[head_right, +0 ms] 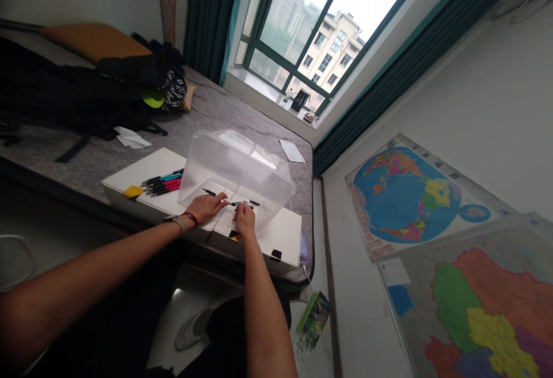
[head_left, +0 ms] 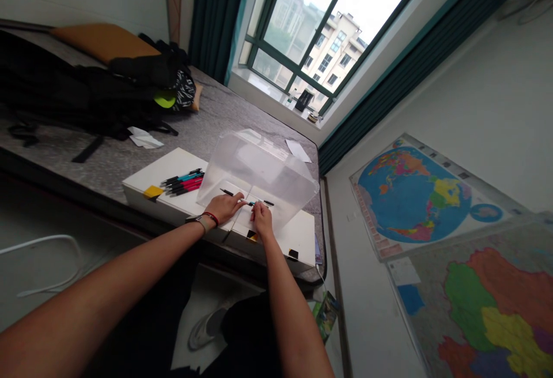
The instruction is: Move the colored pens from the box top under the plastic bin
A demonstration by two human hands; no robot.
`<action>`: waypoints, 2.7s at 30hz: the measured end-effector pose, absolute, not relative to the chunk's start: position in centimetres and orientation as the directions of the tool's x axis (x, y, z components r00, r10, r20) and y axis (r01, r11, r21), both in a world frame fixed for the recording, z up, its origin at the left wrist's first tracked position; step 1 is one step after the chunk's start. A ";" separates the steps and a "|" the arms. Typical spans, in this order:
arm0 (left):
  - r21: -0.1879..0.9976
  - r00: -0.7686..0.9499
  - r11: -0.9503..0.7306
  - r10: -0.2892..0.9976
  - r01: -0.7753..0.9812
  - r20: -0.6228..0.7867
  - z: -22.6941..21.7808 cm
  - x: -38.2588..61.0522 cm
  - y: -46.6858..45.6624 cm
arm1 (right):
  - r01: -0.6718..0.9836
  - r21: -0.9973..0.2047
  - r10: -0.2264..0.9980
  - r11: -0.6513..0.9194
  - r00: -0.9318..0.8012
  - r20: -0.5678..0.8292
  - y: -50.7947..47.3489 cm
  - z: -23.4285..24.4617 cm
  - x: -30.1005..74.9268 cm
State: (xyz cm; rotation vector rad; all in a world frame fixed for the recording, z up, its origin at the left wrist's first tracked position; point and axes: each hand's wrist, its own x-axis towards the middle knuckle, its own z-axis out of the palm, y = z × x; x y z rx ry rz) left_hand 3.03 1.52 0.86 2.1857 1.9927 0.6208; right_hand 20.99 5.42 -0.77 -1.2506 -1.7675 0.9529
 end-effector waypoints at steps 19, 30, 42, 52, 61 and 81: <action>0.334 0.058 -0.137 0.970 0.933 0.236 0.5 3.1 1.7 | 0.429 -0.861 0.950 0.273 -0.260 0.171 5.2 -0.6 21.2; 0.341 0.048 -0.127 0.972 0.931 0.230 1.1 3.4 1.4 | 0.235 -0.956 0.950 0.173 -0.297 0.099 5.5 0.0 21.3; 0.518 0.113 -0.176 0.982 0.837 0.151 5.0 3.7 1.1 | 0.105 -0.993 0.991 0.062 -0.128 0.048 7.0 -0.7 21.7; 0.278 0.527 -0.540 0.840 0.795 0.125 6.4 2.6 -7.0 | 0.157 -0.986 0.995 0.060 -0.089 0.046 7.1 -0.6 21.7; 0.356 0.483 -0.471 0.874 0.807 0.061 6.8 -0.8 -9.4 | 0.203 -0.979 0.996 0.023 -0.083 0.006 6.8 0.0 21.7; 0.514 0.463 -0.405 0.886 0.756 0.016 8.8 -9.7 -11.1 | 0.468 -0.882 0.988 0.058 -0.155 -0.017 7.6 -0.1 21.3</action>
